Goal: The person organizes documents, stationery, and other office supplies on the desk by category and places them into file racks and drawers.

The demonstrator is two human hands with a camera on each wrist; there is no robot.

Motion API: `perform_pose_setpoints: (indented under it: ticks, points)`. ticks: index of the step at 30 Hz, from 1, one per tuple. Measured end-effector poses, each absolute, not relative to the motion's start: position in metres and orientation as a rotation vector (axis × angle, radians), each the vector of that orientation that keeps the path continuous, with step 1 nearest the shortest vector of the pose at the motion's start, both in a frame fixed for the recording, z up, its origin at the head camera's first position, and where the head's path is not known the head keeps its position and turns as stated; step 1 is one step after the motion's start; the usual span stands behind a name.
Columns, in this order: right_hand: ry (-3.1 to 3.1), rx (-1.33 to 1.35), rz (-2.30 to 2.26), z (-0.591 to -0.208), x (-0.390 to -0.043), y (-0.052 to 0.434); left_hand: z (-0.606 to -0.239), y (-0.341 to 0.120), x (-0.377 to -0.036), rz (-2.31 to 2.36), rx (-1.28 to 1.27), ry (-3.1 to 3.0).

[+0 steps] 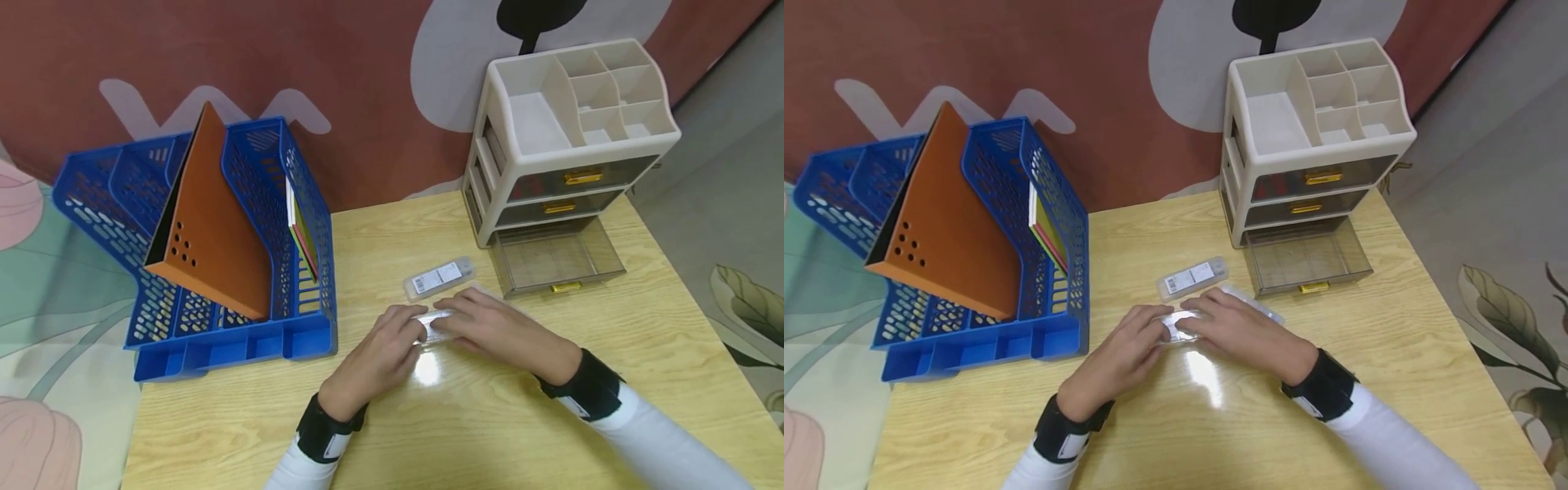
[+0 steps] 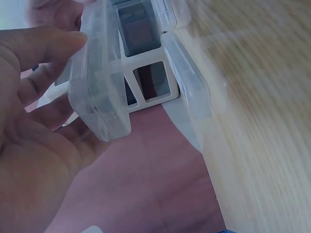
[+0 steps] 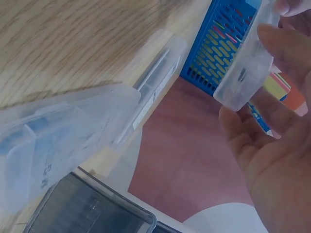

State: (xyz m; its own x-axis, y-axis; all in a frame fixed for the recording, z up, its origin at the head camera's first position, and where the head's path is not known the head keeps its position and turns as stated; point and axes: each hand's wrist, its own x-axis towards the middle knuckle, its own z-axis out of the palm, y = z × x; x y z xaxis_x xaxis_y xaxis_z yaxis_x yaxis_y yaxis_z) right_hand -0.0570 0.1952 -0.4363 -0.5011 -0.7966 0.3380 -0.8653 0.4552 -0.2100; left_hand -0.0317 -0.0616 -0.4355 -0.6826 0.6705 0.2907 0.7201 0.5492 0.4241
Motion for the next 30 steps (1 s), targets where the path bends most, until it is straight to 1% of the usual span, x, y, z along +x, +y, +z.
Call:
perform_pose_setpoints:
  ticks: [12, 21, 30]
  points:
    - [-2.501, 1.430, 0.575, -0.432, -0.051, 0.202, -0.435, -0.065, -0.035, -0.722, -1.200, -2.496]
    - [-2.473, 1.251, 0.575, -0.413, -0.052, 0.224, -0.430, -0.082, -0.038, -0.694, -1.049, -2.539]
    - [-2.436, 1.108, 0.533, -0.394, -0.057, 0.260, -0.435, -0.099, -0.039, -0.582, -0.942, -2.695]
